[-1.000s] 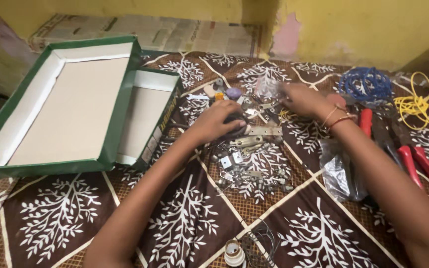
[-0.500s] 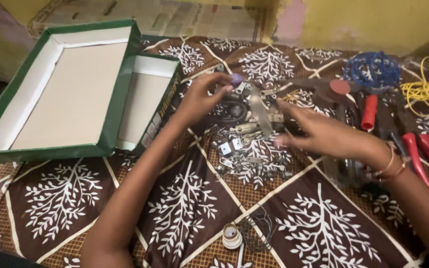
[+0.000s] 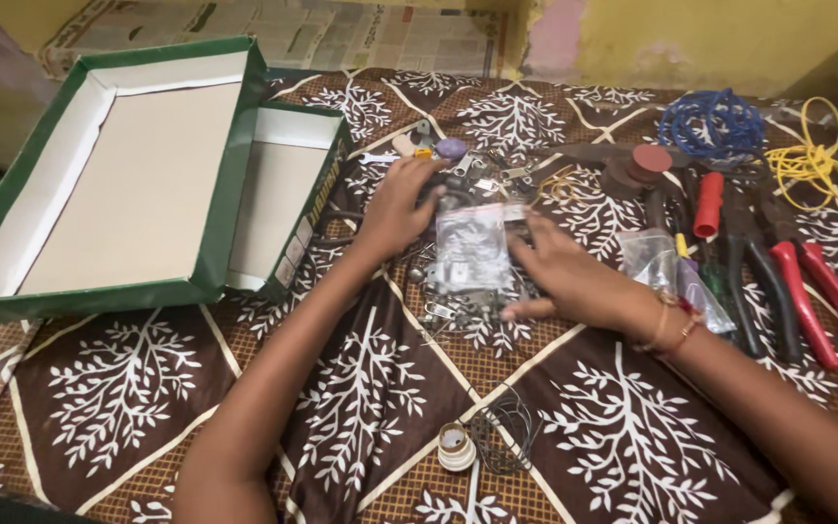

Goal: The person assembles a small electronic device on a patterned surface. They use pliers to strip wires and a red-handled tool to manipulate components. The person connects wires to a small motor and places the assembled unit into a clear plastic bag.

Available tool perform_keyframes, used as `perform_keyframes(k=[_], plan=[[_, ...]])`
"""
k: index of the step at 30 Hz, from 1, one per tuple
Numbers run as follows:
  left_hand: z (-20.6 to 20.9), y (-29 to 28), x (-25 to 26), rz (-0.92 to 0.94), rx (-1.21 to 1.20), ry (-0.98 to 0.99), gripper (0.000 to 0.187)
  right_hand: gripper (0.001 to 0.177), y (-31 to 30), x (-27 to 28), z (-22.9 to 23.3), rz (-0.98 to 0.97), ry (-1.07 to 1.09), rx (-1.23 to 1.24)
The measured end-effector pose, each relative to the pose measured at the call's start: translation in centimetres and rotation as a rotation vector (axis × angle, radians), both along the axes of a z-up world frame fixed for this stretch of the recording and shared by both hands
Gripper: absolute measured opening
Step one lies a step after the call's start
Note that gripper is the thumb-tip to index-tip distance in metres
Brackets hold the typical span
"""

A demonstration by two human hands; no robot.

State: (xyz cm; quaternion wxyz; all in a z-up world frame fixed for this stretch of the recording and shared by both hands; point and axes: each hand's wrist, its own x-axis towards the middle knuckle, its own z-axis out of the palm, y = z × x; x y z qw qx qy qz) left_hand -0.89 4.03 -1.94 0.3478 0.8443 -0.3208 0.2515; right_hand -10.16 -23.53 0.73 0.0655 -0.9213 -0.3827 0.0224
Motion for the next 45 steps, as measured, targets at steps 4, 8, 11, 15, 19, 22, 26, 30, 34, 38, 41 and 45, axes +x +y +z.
perform_keyframes(k=[4,8,11,15,19,22,26,30,34,38,41,45], plan=[[-0.7,0.1,0.8,-0.002,-0.146,0.037,0.032,0.107,1.7,0.4,-0.1,0.040,0.017,0.053],[-0.8,0.4,1.1,0.110,-0.199,0.011,0.036,0.110,4.0,1.2,-0.3,0.064,0.088,0.099],[-0.9,0.7,1.7,0.189,-0.256,0.029,0.029,0.117,5.2,2.1,-0.6,0.074,0.093,0.089],[-1.4,1.5,2.8,0.306,-0.350,0.027,0.030,0.119,7.1,3.2,-0.8,0.073,0.107,0.076],[-1.0,2.9,3.7,0.316,-0.320,0.141,0.041,0.121,9.4,3.9,0.0,-0.031,0.201,0.026],[-0.3,3.3,2.8,0.276,-0.190,0.179,0.047,0.115,9.3,4.0,1.4,0.028,0.174,0.103],[0.7,2.2,1.1,0.152,-0.012,0.109,0.044,0.067,5.0,5.0,4.9,-0.007,0.089,0.139],[1.7,-0.1,2.1,0.007,0.104,-0.220,0.033,0.046,-1.0,6.9,7.0,0.006,-0.343,0.120],[3.0,-4.8,2.6,-0.132,0.078,-0.003,0.020,0.020,-5.8,6.6,6.3,-0.148,-0.282,-0.222],[2.6,-8.0,1.9,-0.281,0.184,0.003,0.022,0.025,-9.4,5.7,6.0,-0.084,-0.427,-0.252],[1.7,-9.6,1.6,-0.272,0.314,0.046,0.031,0.024,-9.8,5.5,5.7,0.022,-0.559,-0.413],[-0.3,-11.3,2.4,-0.356,0.236,0.075,0.038,0.059,-9.8,4.3,6.0,-0.077,-0.397,-0.424]])
